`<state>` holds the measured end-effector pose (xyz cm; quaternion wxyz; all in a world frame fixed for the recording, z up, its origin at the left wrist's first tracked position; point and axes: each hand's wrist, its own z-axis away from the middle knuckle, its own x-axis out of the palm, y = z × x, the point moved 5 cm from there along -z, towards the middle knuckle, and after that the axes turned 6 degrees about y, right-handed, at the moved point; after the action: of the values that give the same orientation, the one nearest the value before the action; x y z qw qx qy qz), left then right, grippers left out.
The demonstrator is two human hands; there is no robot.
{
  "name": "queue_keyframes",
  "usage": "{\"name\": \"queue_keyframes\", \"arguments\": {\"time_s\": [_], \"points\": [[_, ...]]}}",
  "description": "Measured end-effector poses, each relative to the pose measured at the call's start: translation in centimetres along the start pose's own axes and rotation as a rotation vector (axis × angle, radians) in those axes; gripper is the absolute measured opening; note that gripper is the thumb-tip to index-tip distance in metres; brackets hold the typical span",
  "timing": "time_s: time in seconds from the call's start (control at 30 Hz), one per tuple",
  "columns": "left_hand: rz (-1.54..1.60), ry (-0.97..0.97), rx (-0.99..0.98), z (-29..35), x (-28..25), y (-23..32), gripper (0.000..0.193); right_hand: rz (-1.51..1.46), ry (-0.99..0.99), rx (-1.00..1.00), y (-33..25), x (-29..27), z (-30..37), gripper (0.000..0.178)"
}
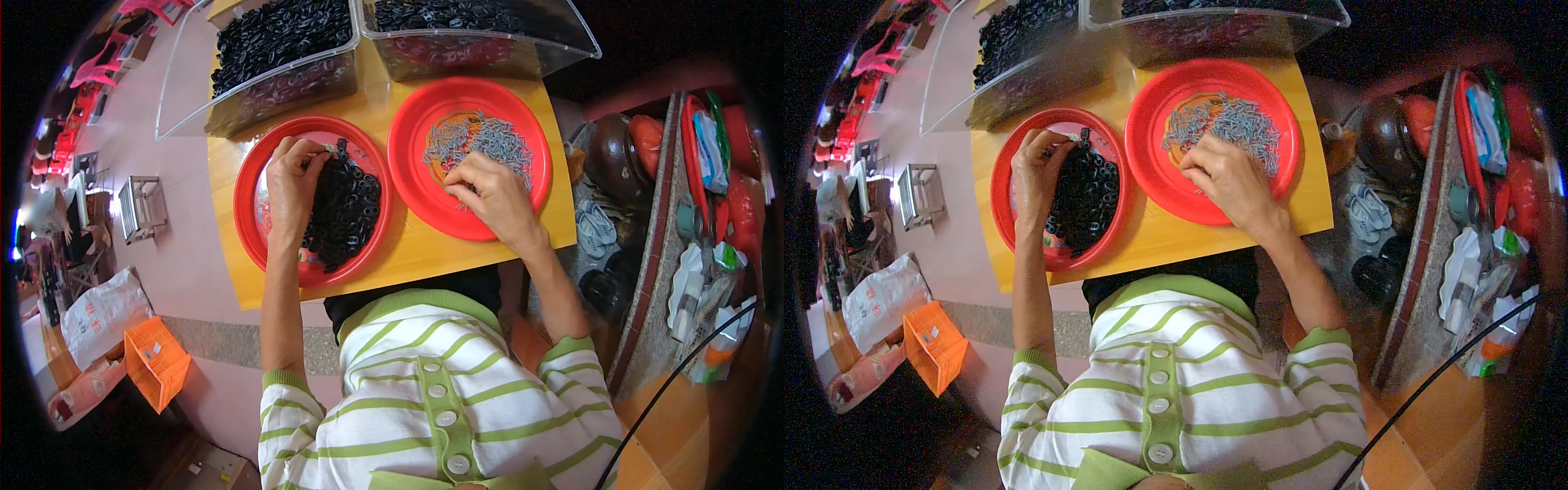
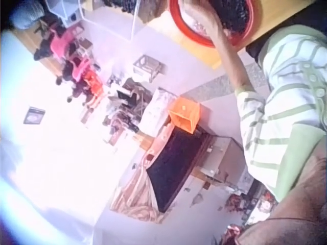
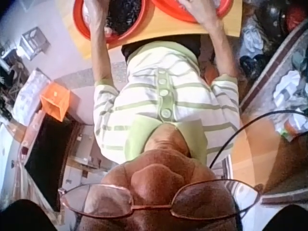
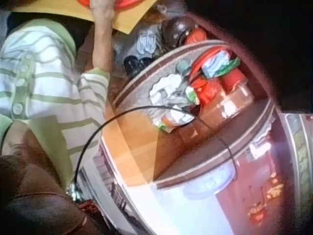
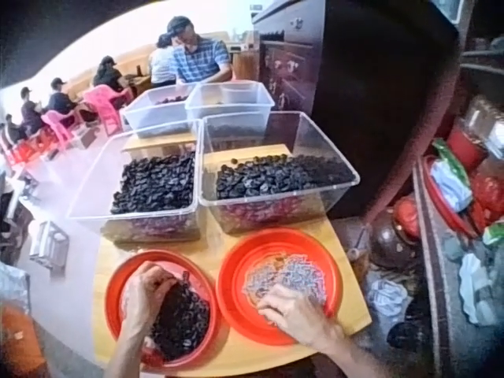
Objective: The person assembles plastic fasteners by hand, taking small black components and pins from red trays and fitting them together.
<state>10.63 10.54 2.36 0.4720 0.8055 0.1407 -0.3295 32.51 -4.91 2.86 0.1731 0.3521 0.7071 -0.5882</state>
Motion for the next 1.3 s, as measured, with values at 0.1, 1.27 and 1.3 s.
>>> {"name": "queue_keyframes", "arguments": {"time_s": [0.1, 1.27, 1.3], "points": [[0.078, 0.059, -0.003, 0.7, -0.7, 1.2, 0.01, 0.072, -0.007, -0.022, -0.5, 0.2, 0.6, 0.006], [1.316, -0.221, -0.719, 11.0, 3.5, 6.6, 0.023, -0.758, -0.101, 0.491, -1.7, 3.2, 1.9, 0.014], [1.313, -0.221, -0.722, 11.1, 3.4, 6.4, 0.023, -0.762, -0.101, 0.493, -2.0, 3.4, 1.9, 0.014]]}}
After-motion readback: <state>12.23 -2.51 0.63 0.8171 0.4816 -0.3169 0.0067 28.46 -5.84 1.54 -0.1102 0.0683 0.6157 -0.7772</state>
